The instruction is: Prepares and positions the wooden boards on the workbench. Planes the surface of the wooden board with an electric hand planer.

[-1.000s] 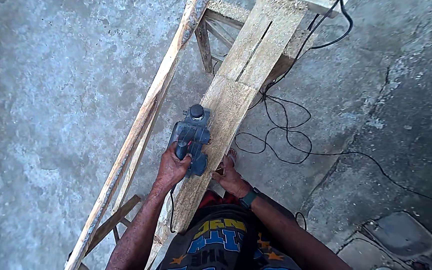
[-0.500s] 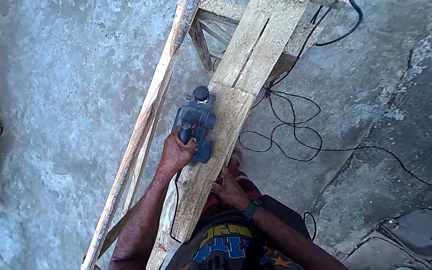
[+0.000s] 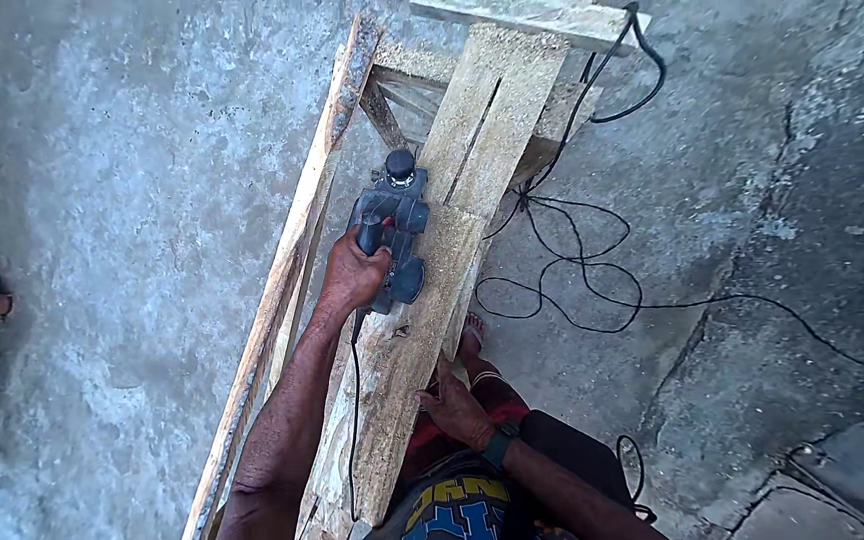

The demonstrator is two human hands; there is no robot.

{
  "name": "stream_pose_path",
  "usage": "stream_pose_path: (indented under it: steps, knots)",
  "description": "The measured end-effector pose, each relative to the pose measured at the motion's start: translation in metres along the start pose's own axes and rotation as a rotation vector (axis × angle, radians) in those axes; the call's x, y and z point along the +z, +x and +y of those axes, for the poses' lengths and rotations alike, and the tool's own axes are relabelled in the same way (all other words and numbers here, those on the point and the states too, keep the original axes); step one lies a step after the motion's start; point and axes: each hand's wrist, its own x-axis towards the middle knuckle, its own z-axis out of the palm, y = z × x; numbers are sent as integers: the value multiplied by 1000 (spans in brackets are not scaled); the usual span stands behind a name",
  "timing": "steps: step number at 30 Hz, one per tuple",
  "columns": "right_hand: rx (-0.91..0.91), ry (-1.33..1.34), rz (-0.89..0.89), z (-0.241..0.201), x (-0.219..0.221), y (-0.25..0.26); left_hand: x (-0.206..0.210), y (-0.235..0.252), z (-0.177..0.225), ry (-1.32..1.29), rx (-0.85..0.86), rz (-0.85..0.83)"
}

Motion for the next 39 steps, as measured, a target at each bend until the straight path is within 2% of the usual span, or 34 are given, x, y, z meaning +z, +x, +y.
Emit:
stream_pose_path:
  steps: [6,10,14,19,23,28,34,39]
  knots:
    - [-31,-65,46,0,2,-1,-11,60,17,-172,36,3]
    - [-18,-88,46,0,2,0,-35,63,19,-187,35,62]
    - [-8,24,55,-1,4,-1,-70,18,-6,-217,42,135]
    - [-23,122,75,7,7,3,-101,-67,-67,-182,20,183]
    - [-8,151,117,5,12,2,-110,-134,-115,-230,-40,207]
    - [7,250,168,2,18,-4,-97,-202,-165,-292,-74,214]
    - [-16,283,248,10,29,-5,-81,-244,-198,-363,-83,213]
    - [-25,279,276,12,33,-3,-74,-249,-198,-392,-118,213]
